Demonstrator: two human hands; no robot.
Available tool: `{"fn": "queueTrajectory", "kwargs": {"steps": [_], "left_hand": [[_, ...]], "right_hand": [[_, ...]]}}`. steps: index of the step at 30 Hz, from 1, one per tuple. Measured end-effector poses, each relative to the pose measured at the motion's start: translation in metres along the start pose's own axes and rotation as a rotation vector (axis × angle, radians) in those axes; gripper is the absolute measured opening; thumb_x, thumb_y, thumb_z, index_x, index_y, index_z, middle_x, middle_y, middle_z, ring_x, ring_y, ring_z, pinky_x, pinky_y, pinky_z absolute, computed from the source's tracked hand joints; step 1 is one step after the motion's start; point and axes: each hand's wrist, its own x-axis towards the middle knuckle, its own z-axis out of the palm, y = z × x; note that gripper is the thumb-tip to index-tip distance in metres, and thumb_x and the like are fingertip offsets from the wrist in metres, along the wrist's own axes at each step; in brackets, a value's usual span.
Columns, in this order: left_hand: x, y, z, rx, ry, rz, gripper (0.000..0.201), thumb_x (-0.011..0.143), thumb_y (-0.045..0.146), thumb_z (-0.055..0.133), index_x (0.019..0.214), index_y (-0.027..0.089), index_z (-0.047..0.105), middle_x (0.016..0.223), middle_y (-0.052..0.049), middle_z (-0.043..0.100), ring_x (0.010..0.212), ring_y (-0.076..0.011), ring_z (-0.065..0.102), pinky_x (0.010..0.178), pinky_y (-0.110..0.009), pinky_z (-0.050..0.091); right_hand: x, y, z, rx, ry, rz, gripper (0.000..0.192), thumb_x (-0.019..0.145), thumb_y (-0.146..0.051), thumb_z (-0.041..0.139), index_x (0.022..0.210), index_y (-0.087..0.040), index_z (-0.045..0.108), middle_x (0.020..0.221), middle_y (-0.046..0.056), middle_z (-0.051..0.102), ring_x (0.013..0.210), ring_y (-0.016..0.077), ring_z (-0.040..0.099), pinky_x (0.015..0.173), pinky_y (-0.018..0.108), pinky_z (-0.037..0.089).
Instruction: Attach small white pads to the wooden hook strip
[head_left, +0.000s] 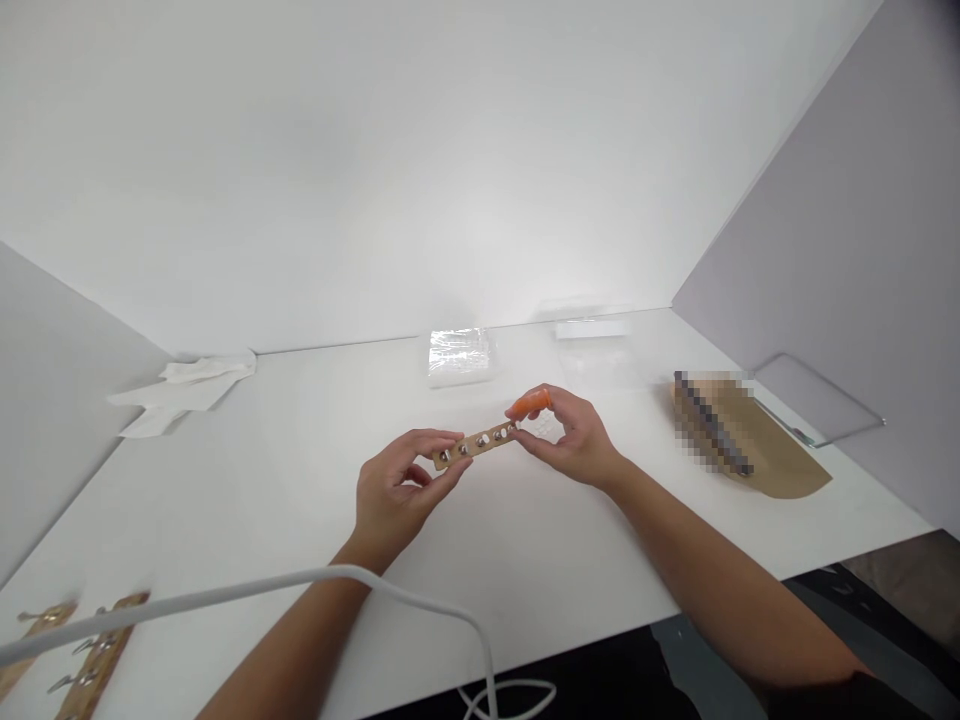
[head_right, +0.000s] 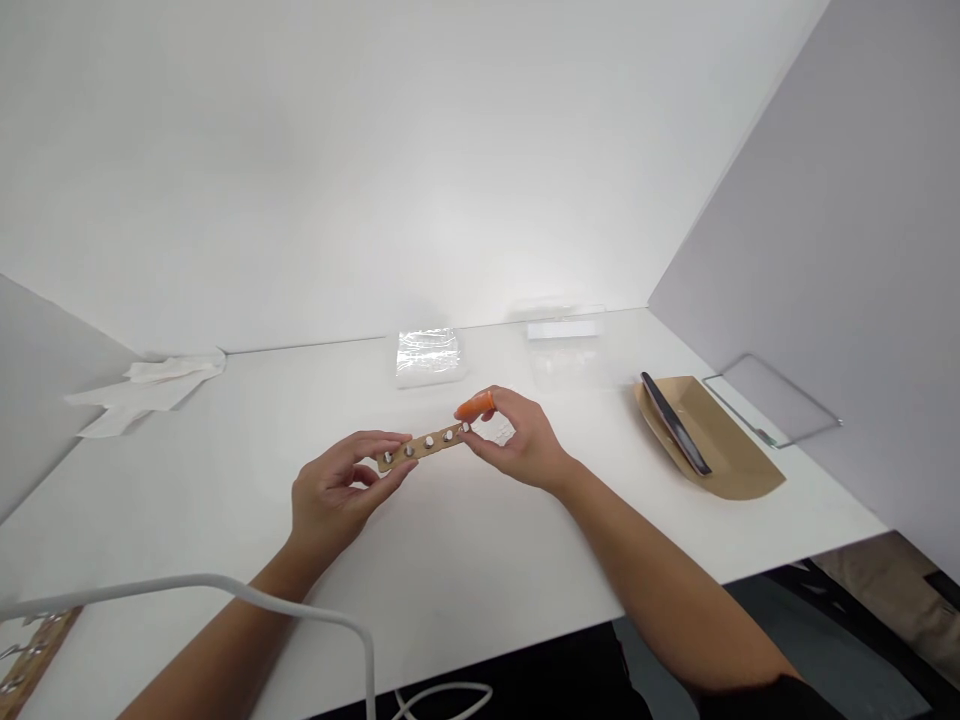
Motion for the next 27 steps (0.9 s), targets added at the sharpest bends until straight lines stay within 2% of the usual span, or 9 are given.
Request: {"fn": "queueTrajectory", "kwargs": {"steps": [3, 12, 20, 23, 27], "left_hand": [[0.0001, 0.0001, -0.0011, -0.004, -0.013, -0.020, 0.013, 0.088, 0.030, 0.082, 0.099, 0.025, 0.077, 0.103, -0.002, 0.082, 0.080, -0.0152, 0.076, 0.048, -0.020, 0.061], [0.0002, 0.0025, -0.0005, -0.005, 0.008, -0.034, 0.013, 0.089, 0.033, 0.081, 0.098, 0.025, 0.077, 0.103, -0.004, 0.082, 0.079, -0.0162, 0.076, 0.046, -0.020, 0.060], [0.0000, -0.0013, 0.0001, -0.018, 0.013, -0.048, 0.014, 0.088, 0.032, 0.082, 0.098, 0.024, 0.077, 0.102, -0.005, 0.082, 0.080, -0.0168, 0.076, 0.045, -0.020, 0.058], [0.0006, -0.0002, -0.0003, -0.032, 0.017, -0.072, 0.013, 0.087, 0.032, 0.083, 0.097, 0.025, 0.078, 0.102, -0.004, 0.081, 0.077, -0.0158, 0.075, 0.045, -0.020, 0.058], [0.0006, 0.0024, -0.0007, -0.109, 0.049, -0.158, 0.017, 0.086, 0.035, 0.084, 0.096, 0.024, 0.078, 0.104, -0.004, 0.081, 0.067, -0.0134, 0.071, 0.043, -0.022, 0.058]], "right_hand": [[-0.0011, 0.0015, -0.0020, 0.013, 0.001, 0.033, 0.018, 0.094, -0.027, 0.077, 0.110, -0.027, 0.070, 0.101, 0.003, 0.078, 0.090, 0.0205, 0.072, 0.084, 0.041, 0.062], [-0.0044, 0.0039, 0.0021, 0.033, 0.059, 0.122, 0.016, 0.093, -0.040, 0.080, 0.100, -0.027, 0.073, 0.096, 0.005, 0.079, 0.083, 0.0216, 0.071, 0.073, 0.039, 0.064], [-0.0034, 0.0024, 0.0017, 0.025, 0.041, 0.145, 0.018, 0.093, -0.039, 0.080, 0.101, -0.027, 0.070, 0.095, 0.003, 0.079, 0.084, 0.0214, 0.071, 0.078, 0.040, 0.062], [-0.0019, 0.0026, 0.0007, 0.014, 0.029, 0.115, 0.019, 0.094, -0.039, 0.079, 0.106, -0.027, 0.070, 0.101, 0.005, 0.078, 0.088, 0.0217, 0.072, 0.079, 0.040, 0.061], [0.0008, 0.0028, -0.0003, 0.044, -0.045, 0.128, 0.039, 0.091, -0.040, 0.081, 0.123, -0.026, 0.066, 0.122, 0.009, 0.072, 0.106, 0.0235, 0.071, 0.087, 0.040, 0.059]]}}
